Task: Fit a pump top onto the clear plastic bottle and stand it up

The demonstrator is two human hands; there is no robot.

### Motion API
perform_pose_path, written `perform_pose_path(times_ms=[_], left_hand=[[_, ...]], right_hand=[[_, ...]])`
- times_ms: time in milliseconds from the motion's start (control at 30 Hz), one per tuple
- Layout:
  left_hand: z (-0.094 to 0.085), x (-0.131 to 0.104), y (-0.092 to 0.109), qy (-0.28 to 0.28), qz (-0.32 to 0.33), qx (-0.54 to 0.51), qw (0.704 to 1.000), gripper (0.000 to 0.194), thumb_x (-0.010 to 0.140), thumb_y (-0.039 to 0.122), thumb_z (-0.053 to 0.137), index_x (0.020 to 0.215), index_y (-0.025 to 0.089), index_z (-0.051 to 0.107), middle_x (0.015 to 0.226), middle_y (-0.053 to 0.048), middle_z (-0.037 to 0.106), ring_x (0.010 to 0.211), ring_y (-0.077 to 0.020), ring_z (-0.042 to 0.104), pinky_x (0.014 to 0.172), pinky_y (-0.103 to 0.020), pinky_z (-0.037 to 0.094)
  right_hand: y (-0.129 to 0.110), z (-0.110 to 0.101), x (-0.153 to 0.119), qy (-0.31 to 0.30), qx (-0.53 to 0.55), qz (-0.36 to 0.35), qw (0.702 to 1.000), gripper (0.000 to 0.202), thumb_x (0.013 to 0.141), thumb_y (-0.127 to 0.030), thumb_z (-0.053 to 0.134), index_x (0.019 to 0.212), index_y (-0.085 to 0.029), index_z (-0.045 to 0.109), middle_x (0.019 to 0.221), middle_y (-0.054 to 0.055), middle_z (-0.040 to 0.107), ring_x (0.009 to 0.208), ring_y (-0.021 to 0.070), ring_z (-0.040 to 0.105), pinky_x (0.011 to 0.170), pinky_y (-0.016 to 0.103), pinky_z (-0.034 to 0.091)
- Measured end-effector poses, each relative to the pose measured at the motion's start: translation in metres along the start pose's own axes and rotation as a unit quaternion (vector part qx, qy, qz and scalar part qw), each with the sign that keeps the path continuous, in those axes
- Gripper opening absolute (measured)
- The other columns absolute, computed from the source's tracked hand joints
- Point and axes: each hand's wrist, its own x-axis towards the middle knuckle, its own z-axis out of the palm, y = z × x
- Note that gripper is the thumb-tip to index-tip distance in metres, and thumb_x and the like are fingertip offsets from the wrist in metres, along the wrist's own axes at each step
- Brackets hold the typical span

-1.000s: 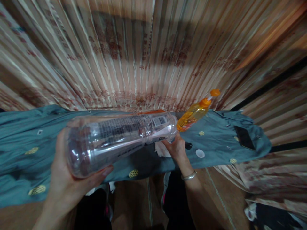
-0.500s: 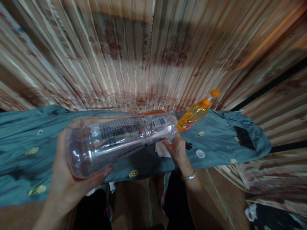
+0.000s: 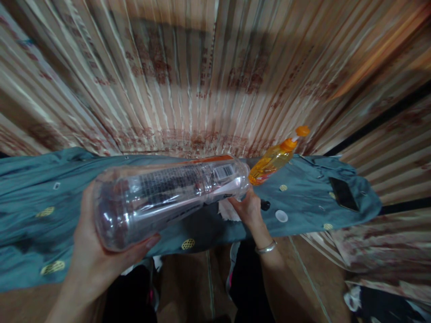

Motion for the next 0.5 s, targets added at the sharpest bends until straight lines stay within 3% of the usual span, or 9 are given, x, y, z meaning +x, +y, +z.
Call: perform_pose_path(times_ms=[167, 367, 500], left_hand=[[-0.0013, -0.0002, -0.0023, -0.006, 0.004, -0.004, 1.000, 0.104, 0.039, 0.040, 0.099, 0.135, 0.029, 0.059, 0.126, -0.008, 0.068, 0.111, -0.0318, 0.070, 0.078, -0.041, 0.067], [0.0012, 0.0035, 0.0044, 0.002, 0.009, 0.026, 1.000, 0.102, 0.038, 0.040, 0.098, 0.131, 0.025, 0.061, 0.118, -0.009, 0.071, 0.099, -0.0291, 0.074, 0.069, -0.035, 0.066], [0.0001, 0.0007, 0.0019, -0.002, 0.007, 0.010, 1.000, 0.102, 0.039, 0.039, 0.099, 0.133, 0.025, 0.062, 0.123, -0.011, 0.070, 0.107, -0.0318, 0.072, 0.075, -0.038, 0.067]], right_hand=[[-0.0001, -0.0006, 0.0000, 0.001, 0.005, 0.002, 1.000, 0.061, 0.082, -0.064, 0.062, 0.117, -0.014, 0.061, 0.093, 0.014, 0.077, 0.087, 0.0307, 0.075, 0.076, 0.039, 0.059], [-0.0002, -0.0020, 0.0001, -0.003, 0.014, -0.001, 1.000, 0.061, 0.083, -0.063, 0.062, 0.118, -0.014, 0.060, 0.096, 0.016, 0.077, 0.090, 0.0308, 0.075, 0.078, 0.039, 0.059], [0.0001, -0.0018, 0.0003, -0.007, 0.010, 0.007, 1.000, 0.064, 0.082, -0.065, 0.062, 0.119, -0.013, 0.060, 0.096, 0.016, 0.078, 0.090, 0.0317, 0.075, 0.078, 0.040, 0.059]])
